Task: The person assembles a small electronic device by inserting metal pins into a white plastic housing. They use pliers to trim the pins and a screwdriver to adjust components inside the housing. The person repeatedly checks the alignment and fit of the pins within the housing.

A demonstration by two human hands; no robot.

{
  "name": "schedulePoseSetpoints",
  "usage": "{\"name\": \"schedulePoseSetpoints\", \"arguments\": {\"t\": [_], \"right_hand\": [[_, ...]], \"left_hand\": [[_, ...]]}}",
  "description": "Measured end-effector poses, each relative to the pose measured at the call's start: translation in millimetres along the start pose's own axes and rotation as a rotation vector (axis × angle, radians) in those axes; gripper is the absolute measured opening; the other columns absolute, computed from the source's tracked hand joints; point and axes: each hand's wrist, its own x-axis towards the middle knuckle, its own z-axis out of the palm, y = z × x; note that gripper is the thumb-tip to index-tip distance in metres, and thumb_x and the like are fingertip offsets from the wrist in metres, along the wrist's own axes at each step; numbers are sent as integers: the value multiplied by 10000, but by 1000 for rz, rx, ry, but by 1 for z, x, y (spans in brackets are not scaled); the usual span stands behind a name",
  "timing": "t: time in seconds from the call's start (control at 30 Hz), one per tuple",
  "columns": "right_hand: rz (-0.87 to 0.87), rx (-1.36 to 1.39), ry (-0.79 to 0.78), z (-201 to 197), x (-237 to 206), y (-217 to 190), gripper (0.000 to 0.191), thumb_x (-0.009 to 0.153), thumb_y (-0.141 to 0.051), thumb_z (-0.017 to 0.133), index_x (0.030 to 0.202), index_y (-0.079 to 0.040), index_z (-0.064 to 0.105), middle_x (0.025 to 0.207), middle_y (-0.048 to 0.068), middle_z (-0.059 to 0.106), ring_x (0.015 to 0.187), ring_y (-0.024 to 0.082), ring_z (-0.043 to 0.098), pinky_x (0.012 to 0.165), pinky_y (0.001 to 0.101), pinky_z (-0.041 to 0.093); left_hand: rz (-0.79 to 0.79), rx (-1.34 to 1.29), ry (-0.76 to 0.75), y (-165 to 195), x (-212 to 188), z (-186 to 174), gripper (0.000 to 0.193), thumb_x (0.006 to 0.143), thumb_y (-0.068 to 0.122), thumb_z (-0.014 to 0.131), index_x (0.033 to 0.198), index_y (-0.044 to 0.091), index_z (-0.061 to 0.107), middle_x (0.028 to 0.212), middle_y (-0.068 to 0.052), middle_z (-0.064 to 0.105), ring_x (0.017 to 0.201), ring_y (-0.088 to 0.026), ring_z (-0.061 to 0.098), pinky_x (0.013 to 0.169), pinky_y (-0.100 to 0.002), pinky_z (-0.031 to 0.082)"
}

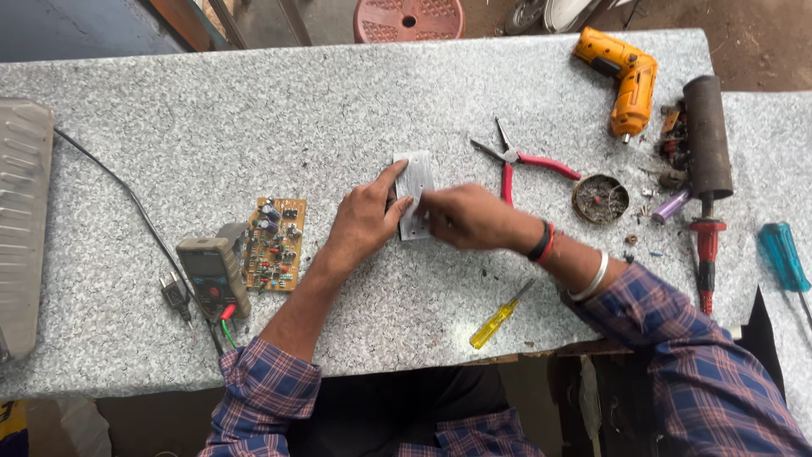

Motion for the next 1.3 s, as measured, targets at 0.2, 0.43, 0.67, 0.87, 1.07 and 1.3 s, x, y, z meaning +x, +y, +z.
{"name": "schedulePoseSetpoints", "arguments": {"t": [0.2,0.43,0.67,0.87,1.07,1.3], "right_hand": [[-59,-23,50,-5,0,-4,186,901,-92,658,1083,-58,641,852,147,708,774,371,711,664,469,563],[-79,134,-21,0,-5,-5,146,927,-70,654,1072,-61,638,838,120,693,750,301,714,662,423,567],[282,978,123,-11,-6,31,256,1105,-137,598,1332,-61,509,903,44,677,783,98,700,632,232,558],[265,1315,125,-6,-8,34,322,1104,-115,610,1387,-76,461,1040,118,723,859,151,734,649,241,565],[284,1304,115,-3,-9,37,329,1098,-111,613,1386,-81,456,1040,112,731,859,148,735,644,231,552],[288,1151,85,2,-9,31,323,1098,-128,627,1378,-81,472,962,48,707,851,112,710,653,219,529]], "left_hand": [[54,-12,45,1,0,-1,609,942,250,704,1496,121,488,885,-167,756,823,-320,762,774,-462,590],[100,-47,97,-9,-2,3,578,940,238,725,1471,123,527,854,-181,745,814,-365,742,745,-478,577],[97,-21,61,-12,-3,6,622,953,260,718,1506,124,469,813,-151,745,773,-332,750,719,-472,577],[153,35,92,-9,-6,3,607,957,262,723,1490,98,483,737,-121,719,694,-285,746,669,-439,588],[370,-91,239,-13,-6,10,543,982,261,774,1454,115,551,823,-68,737,699,-181,740,621,-359,594],[492,-194,314,-17,-8,15,560,971,214,828,1465,170,568,922,-29,743,732,-112,712,658,-297,598]]}}
